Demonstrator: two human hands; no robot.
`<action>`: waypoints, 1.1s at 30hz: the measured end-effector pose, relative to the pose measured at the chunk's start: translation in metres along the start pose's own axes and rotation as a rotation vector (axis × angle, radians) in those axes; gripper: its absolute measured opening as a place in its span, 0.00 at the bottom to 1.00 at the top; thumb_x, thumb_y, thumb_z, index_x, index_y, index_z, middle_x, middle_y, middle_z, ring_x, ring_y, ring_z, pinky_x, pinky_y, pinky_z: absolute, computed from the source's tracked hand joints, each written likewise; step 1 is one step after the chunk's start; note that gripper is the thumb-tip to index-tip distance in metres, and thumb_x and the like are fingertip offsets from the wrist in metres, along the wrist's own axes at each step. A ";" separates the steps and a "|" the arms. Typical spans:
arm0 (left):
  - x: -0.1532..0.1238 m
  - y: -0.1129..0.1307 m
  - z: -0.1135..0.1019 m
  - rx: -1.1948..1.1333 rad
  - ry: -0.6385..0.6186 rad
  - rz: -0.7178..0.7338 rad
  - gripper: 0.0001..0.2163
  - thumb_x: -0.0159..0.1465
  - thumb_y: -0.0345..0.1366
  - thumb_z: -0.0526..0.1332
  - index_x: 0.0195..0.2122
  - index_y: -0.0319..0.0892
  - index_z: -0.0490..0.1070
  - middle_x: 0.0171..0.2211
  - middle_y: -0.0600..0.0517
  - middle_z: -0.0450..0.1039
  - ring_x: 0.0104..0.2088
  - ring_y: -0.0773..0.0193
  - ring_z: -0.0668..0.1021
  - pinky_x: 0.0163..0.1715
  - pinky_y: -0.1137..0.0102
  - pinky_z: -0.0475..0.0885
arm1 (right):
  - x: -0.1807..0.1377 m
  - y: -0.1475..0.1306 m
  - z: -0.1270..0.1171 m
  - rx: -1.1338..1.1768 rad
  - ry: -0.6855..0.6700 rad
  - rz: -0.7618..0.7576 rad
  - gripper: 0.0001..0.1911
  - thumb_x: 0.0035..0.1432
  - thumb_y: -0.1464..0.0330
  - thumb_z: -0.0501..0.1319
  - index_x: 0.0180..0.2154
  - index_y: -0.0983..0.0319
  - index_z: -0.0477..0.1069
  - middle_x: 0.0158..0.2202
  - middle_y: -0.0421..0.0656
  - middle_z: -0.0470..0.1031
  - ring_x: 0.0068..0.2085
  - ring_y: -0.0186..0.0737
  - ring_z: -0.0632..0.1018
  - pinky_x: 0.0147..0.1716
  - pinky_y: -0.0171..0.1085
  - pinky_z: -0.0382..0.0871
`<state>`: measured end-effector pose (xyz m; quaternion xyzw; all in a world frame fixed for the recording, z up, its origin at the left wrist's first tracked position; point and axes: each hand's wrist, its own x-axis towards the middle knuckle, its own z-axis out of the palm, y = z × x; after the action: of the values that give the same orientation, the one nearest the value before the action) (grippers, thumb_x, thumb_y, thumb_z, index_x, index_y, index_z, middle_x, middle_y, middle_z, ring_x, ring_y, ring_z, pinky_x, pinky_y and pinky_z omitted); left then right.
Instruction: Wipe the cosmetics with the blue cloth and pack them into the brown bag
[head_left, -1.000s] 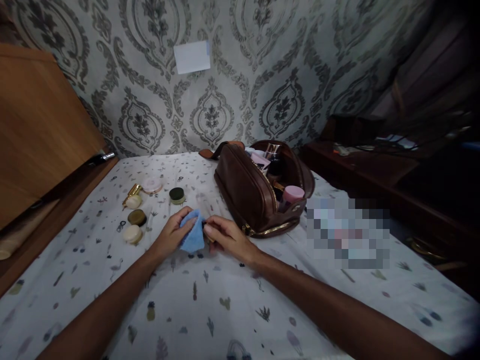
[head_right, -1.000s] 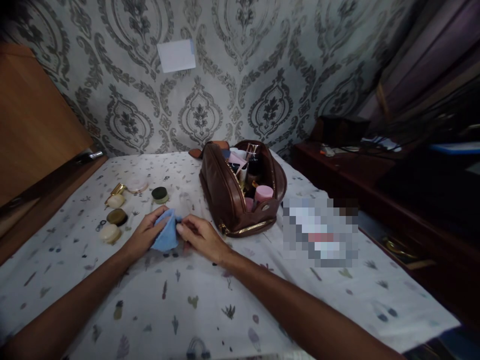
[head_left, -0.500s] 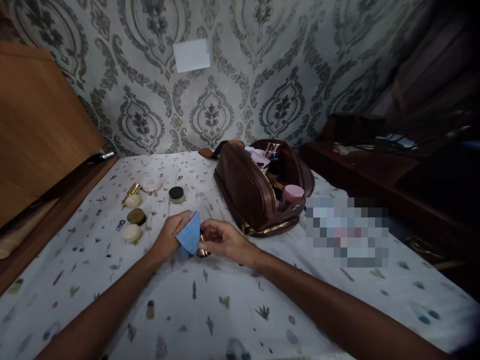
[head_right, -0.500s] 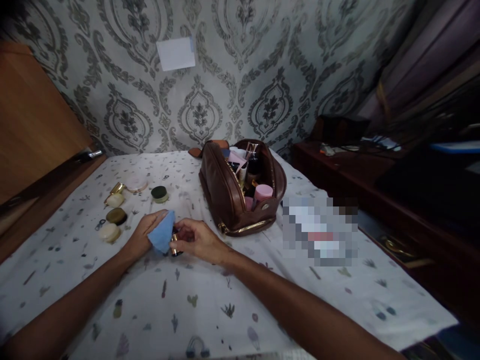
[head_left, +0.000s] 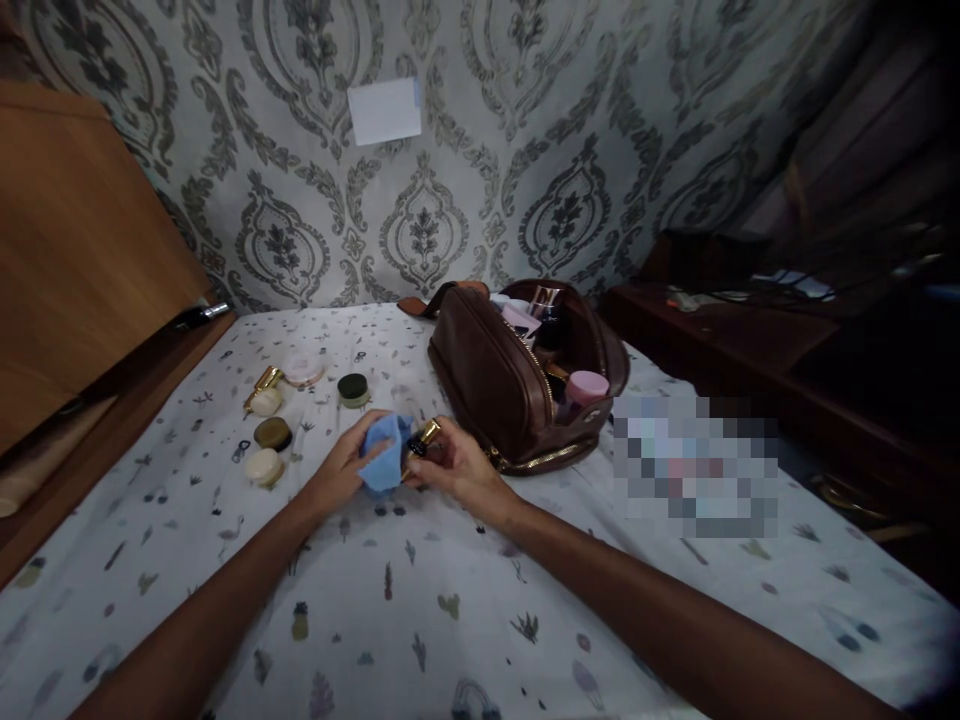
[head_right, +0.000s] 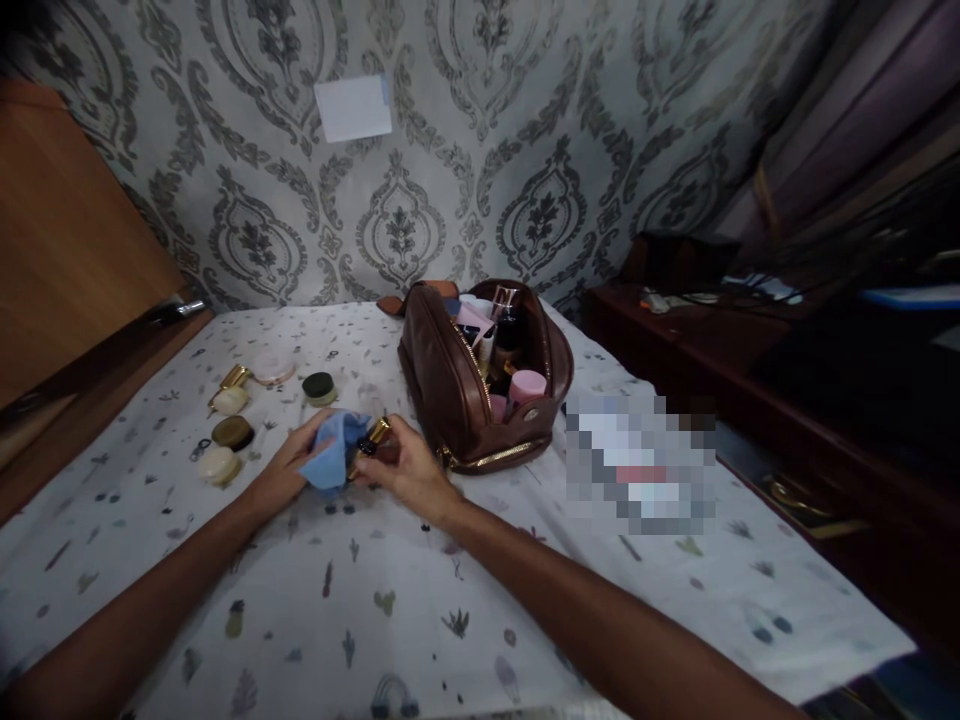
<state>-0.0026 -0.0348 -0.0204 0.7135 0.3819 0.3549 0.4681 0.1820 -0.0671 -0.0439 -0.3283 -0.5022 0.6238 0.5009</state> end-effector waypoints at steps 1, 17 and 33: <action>-0.002 0.000 0.001 0.069 -0.047 0.028 0.23 0.62 0.51 0.63 0.52 0.42 0.70 0.45 0.47 0.76 0.43 0.55 0.76 0.44 0.66 0.70 | -0.001 -0.002 0.000 -0.009 0.028 -0.018 0.27 0.45 0.51 0.73 0.34 0.59 0.62 0.35 0.37 0.69 0.35 0.34 0.75 0.34 0.34 0.75; -0.005 0.005 0.006 0.342 -0.048 0.130 0.13 0.68 0.45 0.54 0.31 0.43 0.66 0.27 0.55 0.68 0.30 0.63 0.71 0.33 0.70 0.64 | 0.001 -0.001 -0.007 -0.227 0.060 -0.018 0.26 0.58 0.44 0.60 0.27 0.60 0.65 0.20 0.33 0.62 0.19 0.29 0.64 0.16 0.31 0.56; 0.001 0.001 -0.014 0.218 -0.281 0.067 0.19 0.63 0.48 0.62 0.50 0.44 0.72 0.41 0.50 0.76 0.41 0.58 0.76 0.40 0.70 0.69 | -0.003 0.001 -0.005 -0.056 -0.011 -0.106 0.24 0.55 0.48 0.66 0.42 0.60 0.72 0.28 0.37 0.72 0.28 0.34 0.74 0.31 0.35 0.70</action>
<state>-0.0139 -0.0287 -0.0150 0.8149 0.3250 0.2237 0.4246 0.1867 -0.0683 -0.0461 -0.3116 -0.5388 0.5839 0.5212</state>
